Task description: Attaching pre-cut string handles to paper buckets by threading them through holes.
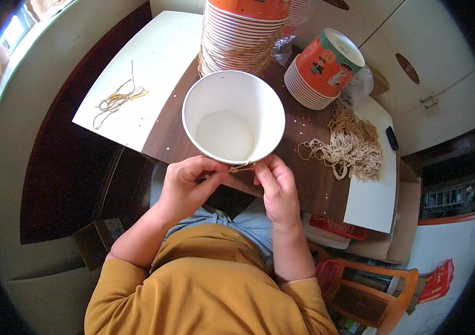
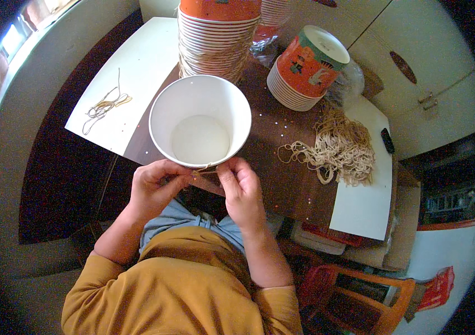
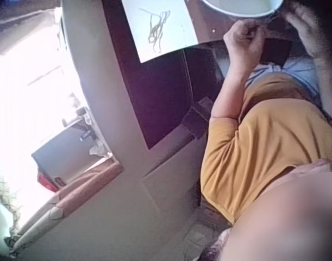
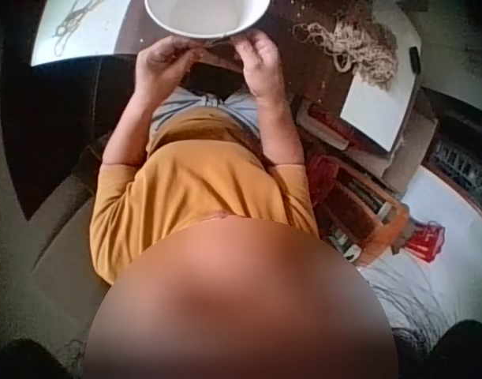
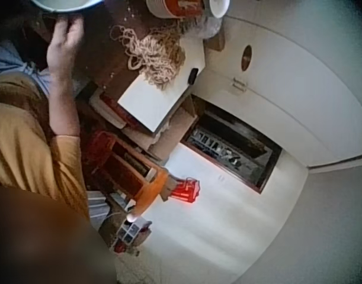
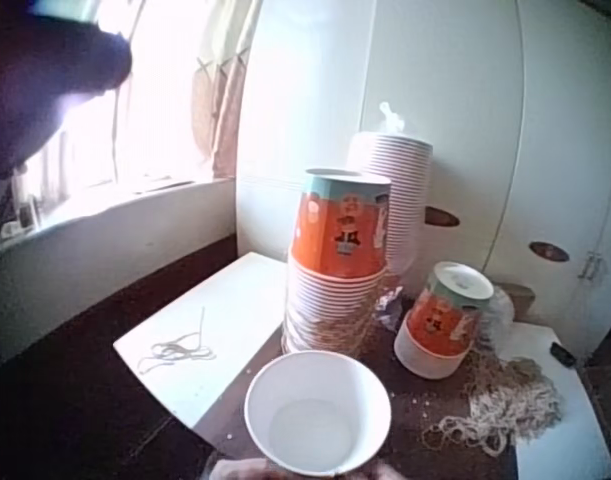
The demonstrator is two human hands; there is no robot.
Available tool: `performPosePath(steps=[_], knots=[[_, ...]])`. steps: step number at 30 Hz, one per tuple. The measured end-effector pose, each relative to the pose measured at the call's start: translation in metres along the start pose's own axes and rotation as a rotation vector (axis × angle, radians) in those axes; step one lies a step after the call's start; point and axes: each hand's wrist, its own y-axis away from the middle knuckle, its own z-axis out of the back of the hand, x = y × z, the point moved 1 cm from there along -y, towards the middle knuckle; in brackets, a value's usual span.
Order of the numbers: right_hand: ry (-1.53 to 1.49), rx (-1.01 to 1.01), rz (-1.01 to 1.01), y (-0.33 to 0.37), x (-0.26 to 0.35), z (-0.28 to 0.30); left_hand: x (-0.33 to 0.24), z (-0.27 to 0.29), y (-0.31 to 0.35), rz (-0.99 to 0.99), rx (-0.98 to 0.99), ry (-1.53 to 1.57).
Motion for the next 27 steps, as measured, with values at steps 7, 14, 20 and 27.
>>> performPosePath(steps=[7,14,20,27], knots=[[0.296,-0.072,0.123,-0.001,0.005,0.002,-0.002,-0.001,0.002,0.138,0.033,0.044],[0.689,-0.211,0.458,0.007,0.013,-0.003,-0.005,-0.002,0.002,0.263,0.017,0.188],[-0.408,0.148,-0.188,0.009,0.001,-0.01,-0.007,-0.003,0.0,0.24,0.02,0.197],[-0.449,0.109,-0.168,0.009,-0.002,-0.021,-0.008,-0.006,0.0,0.188,0.028,0.283]])
